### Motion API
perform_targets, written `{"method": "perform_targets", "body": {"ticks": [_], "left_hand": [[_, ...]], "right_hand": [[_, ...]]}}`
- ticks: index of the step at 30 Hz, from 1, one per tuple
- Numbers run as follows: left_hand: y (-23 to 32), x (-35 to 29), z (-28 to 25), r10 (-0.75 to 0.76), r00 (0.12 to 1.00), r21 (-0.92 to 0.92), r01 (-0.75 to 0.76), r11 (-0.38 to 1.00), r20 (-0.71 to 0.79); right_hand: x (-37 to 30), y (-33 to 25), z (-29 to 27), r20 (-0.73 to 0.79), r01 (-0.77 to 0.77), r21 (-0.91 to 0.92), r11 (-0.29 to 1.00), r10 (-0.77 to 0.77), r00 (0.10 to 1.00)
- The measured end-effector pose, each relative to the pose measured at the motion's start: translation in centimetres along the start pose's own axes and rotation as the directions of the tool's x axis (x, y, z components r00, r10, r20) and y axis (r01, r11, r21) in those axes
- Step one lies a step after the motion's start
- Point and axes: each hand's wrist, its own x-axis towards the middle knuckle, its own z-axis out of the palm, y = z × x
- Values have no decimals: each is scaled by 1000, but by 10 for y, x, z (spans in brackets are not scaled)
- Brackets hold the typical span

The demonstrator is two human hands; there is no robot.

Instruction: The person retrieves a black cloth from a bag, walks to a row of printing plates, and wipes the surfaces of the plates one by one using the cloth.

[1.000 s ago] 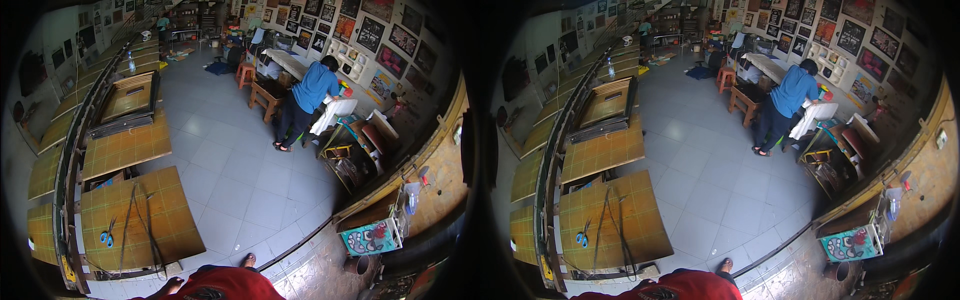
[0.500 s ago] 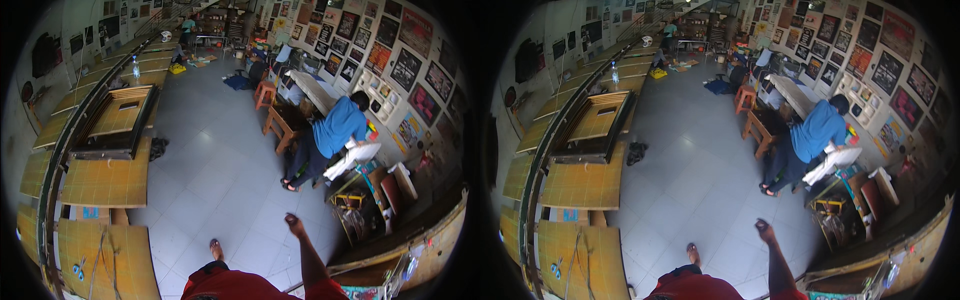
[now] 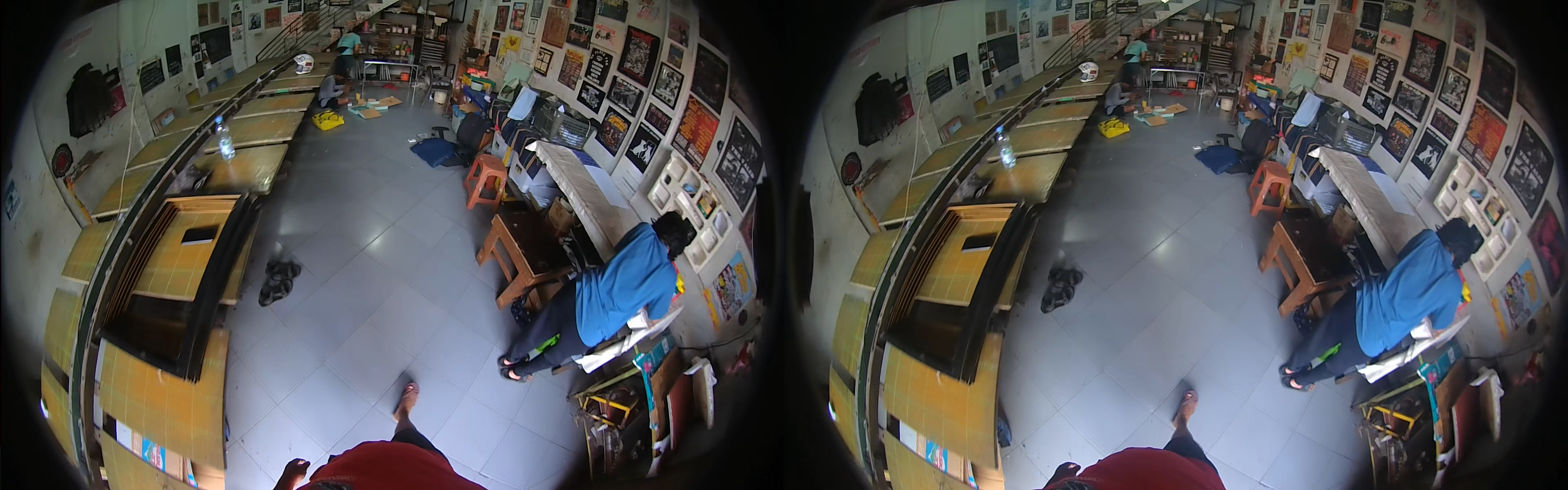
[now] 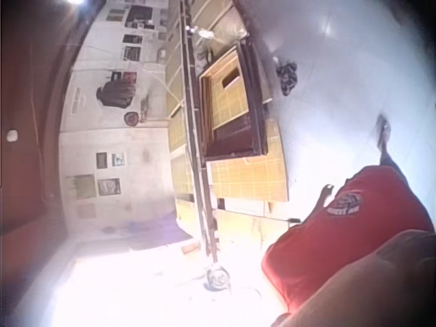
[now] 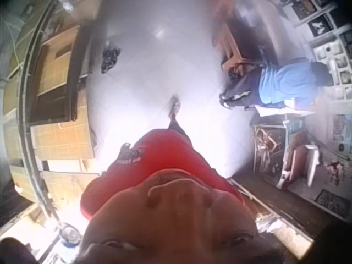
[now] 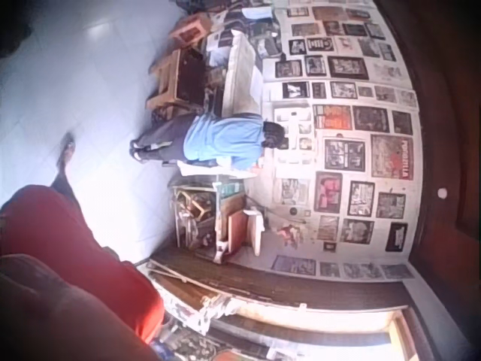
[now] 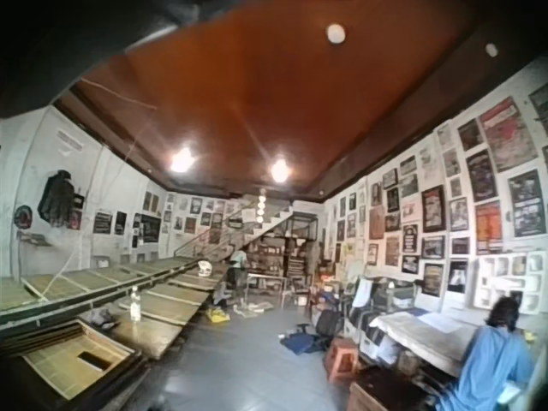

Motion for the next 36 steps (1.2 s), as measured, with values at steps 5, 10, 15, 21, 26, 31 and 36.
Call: {"method": "perform_targets", "body": {"ticks": [5, 10, 15, 21, 26, 31, 36], "left_hand": [[116, 121, -23, -14, 992, 36, 10, 999, 127], [195, 181, -53, 107, 993, -127, -112, 985, -45], [289, 256, -68, -31, 999, -118, 35, 992, 34], [371, 364, -143, -144, 985, -19, 147, 989, 95], [453, 564, -284, -77, 997, 206, 71, 976, 23], [669, 754, -497, 194, 950, 202, -146, 969, -246], [879, 843, -593, 159, 902, -369, -318, 873, -401]], "right_hand": [[96, -101, -162, -36, 41, -75, 996, -44, 998], [114, -436, -403, -174, 252, -369, 895, -333, 927], [94, -733, -590, -476, 772, -356, 526, -813, 334], [117, -912, -639, -295, 856, -193, 480, -860, 416], [194, -849, -656, -60, 620, -427, 658, -705, 707], [261, -751, -648, -247, 142, -56, 988, -152, 957], [303, -849, -709, -56, -27, 18, 999, 28, 998]]}}
